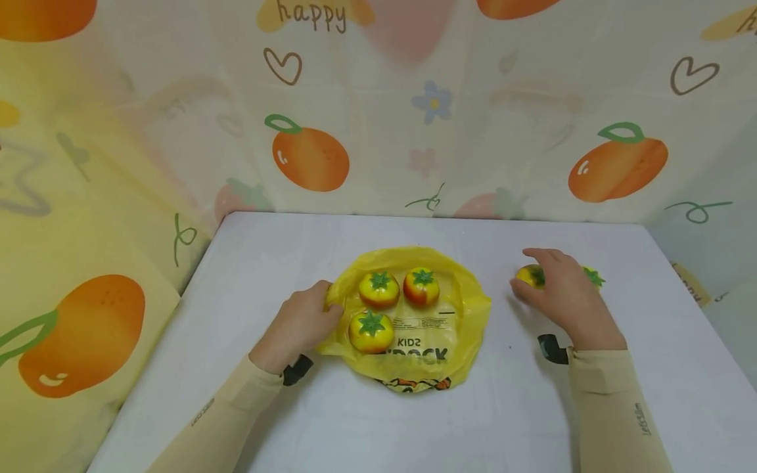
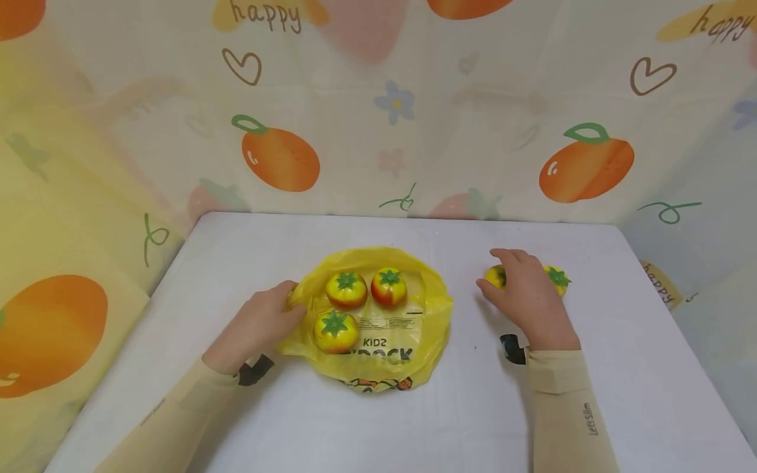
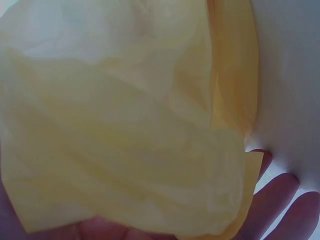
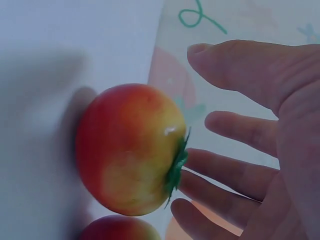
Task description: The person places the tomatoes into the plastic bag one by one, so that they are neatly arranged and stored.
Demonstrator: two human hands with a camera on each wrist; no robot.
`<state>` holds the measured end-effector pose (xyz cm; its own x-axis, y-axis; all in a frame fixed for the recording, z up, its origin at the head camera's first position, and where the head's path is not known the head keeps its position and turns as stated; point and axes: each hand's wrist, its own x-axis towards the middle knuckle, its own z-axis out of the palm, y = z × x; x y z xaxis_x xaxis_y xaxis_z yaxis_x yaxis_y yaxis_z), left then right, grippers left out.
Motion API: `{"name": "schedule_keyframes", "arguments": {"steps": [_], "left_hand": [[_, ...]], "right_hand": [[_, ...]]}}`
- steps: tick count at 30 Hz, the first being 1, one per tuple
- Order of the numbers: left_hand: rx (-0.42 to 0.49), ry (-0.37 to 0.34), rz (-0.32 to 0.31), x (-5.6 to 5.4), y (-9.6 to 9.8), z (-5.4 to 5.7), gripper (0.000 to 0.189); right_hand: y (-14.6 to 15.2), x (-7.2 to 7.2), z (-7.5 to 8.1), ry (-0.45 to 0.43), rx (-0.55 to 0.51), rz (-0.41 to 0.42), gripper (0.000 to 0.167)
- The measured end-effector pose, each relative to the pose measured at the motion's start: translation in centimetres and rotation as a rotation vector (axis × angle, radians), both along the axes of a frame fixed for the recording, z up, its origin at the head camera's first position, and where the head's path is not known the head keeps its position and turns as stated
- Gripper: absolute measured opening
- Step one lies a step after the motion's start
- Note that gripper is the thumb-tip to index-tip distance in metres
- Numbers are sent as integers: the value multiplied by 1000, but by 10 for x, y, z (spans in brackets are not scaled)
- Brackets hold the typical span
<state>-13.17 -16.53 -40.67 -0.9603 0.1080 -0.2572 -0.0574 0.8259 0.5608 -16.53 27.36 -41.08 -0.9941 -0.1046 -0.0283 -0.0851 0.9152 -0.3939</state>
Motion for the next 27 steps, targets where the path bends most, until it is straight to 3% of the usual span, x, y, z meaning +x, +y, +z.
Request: {"name": "schedule_keyframes", "arguments": {"steps": [5, 15, 27], "left_hand": [[2, 6, -8, 1, 0, 2, 42], [6, 26, -14, 2, 0, 1, 37], [9, 21, -12, 1, 0, -1, 38]], "right_hand": [[1, -1, -3, -30, 11, -14, 74], [2, -3, -11, 7, 25, -1, 67], [2, -6, -16, -9, 44, 9, 68]]}}
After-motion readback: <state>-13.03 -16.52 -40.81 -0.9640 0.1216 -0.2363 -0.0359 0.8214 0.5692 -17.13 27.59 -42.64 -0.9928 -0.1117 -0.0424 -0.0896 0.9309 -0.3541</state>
